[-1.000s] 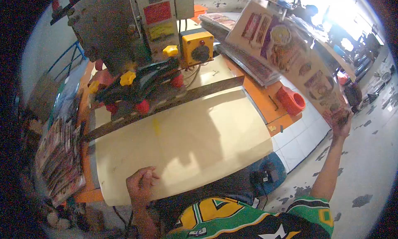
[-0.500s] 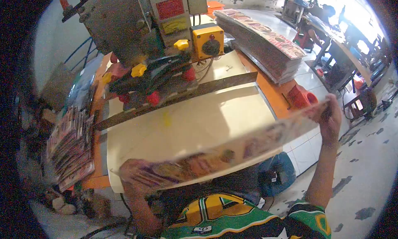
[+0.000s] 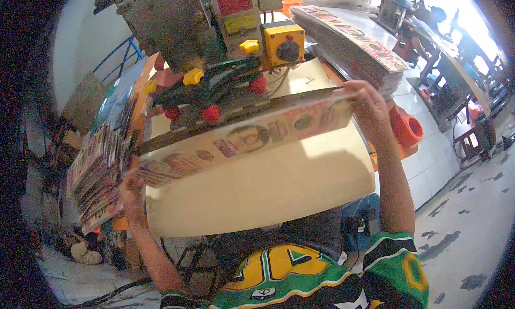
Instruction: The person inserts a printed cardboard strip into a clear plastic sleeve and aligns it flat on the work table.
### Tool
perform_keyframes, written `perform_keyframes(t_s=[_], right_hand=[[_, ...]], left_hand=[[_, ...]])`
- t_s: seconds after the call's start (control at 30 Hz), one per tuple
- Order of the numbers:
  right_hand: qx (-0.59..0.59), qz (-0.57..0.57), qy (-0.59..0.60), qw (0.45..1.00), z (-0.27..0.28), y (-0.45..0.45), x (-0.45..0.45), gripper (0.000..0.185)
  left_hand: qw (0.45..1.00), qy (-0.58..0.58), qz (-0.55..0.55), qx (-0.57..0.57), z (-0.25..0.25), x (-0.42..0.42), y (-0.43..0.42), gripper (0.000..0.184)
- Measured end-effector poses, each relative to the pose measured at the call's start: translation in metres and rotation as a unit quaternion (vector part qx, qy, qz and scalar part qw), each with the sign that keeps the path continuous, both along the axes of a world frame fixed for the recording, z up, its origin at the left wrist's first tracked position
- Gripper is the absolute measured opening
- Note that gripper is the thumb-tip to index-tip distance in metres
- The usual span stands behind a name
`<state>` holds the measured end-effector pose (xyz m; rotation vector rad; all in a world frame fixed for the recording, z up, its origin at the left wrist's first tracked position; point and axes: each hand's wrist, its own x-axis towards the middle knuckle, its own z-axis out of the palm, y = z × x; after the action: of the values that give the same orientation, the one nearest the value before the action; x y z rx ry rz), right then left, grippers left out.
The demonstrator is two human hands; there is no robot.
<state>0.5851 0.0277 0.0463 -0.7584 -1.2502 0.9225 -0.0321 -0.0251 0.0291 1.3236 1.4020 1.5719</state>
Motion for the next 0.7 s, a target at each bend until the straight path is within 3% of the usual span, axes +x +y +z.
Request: perform_keyframes(t_s=[0.1,0.17,0.27,0.37,0.43,0.5,0.63,0.7], right_hand=[[-0.092,0.033,-0.133,0.986,-0.027,0.004,0.004,0.042],[-0.102,0.044,-0.118,0.987,-0.032,0.0,-0.002,0.041],[-0.138,0.035,-0.087,0.986,-0.045,-0.001,0.001,0.037],[-0.091,0.007,-0.085,0.992,-0.044,0.003,0.007,0.036],[-0.084,-0.018,-0.068,0.994,-0.036,0.002,0.009,0.034],[-0.032,0.015,-0.004,0.999,-0.028,0.001,0.006,0.033],[-0.092,0.07,-0.124,0.985,-0.035,-0.001,0.013,0.031],[-0.1,0.083,-0.102,0.986,-0.049,0.0,0.016,0.029]], left_hand=[[0.996,0.057,-0.035,-0.053,-0.023,-0.031,0.011,0.022],[0.998,0.026,-0.038,-0.049,-0.038,-0.038,0.015,0.019],[0.99,0.084,-0.066,-0.091,-0.044,-0.044,0.021,0.017],[0.996,0.063,-0.06,-0.024,-0.041,-0.041,0.031,0.021],[0.997,-0.011,-0.02,0.069,-0.023,-0.027,0.033,0.024],[0.998,-0.006,-0.03,0.049,-0.022,-0.048,0.038,0.023],[0.995,0.061,-0.079,0.026,-0.037,-0.069,0.046,0.024],[0.991,0.094,-0.092,0.021,-0.044,-0.076,0.051,0.024]])
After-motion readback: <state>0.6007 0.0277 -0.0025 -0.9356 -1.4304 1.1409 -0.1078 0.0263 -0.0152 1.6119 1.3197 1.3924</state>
